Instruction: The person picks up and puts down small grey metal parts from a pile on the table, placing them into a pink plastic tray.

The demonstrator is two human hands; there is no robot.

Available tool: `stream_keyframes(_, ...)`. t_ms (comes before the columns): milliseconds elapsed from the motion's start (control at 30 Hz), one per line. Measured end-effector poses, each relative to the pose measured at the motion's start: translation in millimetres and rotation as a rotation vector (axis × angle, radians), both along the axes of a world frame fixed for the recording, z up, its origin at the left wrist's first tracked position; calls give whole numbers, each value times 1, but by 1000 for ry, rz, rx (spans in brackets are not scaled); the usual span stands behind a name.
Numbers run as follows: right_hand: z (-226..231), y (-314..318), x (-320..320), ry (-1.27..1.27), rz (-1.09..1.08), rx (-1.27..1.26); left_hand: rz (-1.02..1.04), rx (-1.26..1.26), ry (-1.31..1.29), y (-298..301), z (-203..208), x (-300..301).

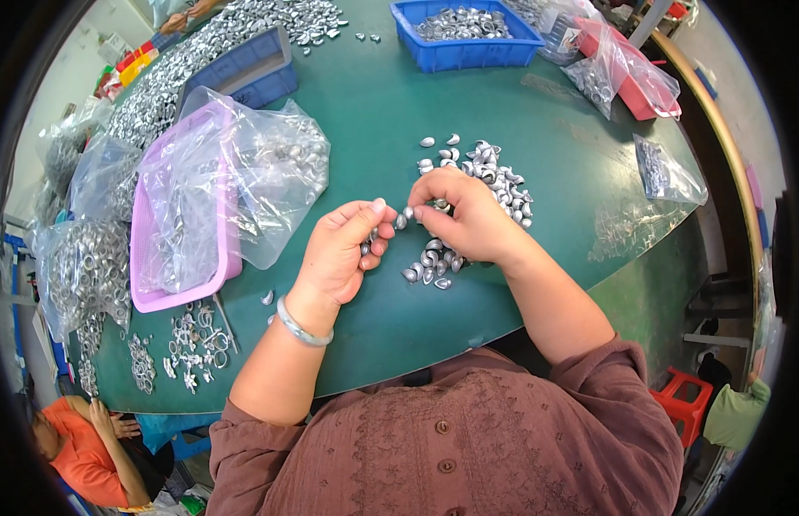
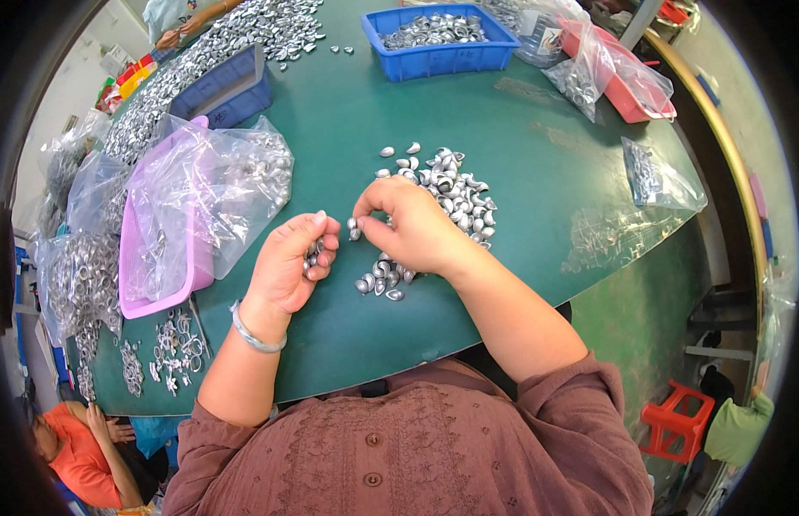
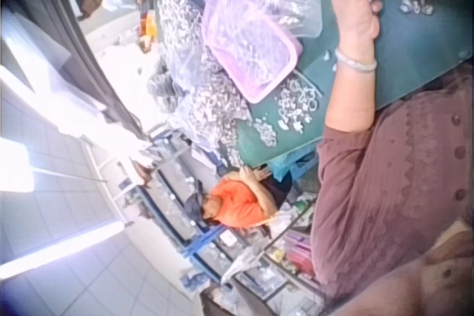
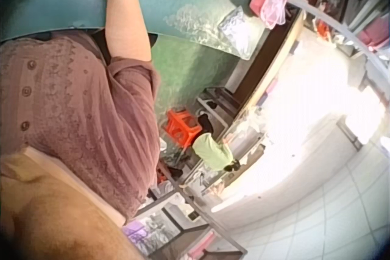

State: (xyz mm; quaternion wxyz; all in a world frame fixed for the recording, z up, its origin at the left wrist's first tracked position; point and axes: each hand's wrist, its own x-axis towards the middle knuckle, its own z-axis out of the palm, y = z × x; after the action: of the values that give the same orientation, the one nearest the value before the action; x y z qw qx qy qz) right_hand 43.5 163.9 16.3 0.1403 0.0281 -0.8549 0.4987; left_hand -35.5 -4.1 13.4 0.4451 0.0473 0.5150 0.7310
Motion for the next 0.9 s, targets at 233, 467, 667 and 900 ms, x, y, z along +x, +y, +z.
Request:
stream_keyframes(233, 4, -10, 2, -182, -112, -206, -62, -77, 77, 3, 2, 7)
stream_keyframes(467, -1, -13, 3, -142, -153, -156, -58, -73, 57, 4, 0, 10)
stream_keyframes(667, -5, -15, 0, 134, -96, -4, 3, -86, 202, 6, -1, 13)
stream_keyframes(900, -8, -7, -2, 131, -3, -190, 67, -60, 591, 6, -4, 15)
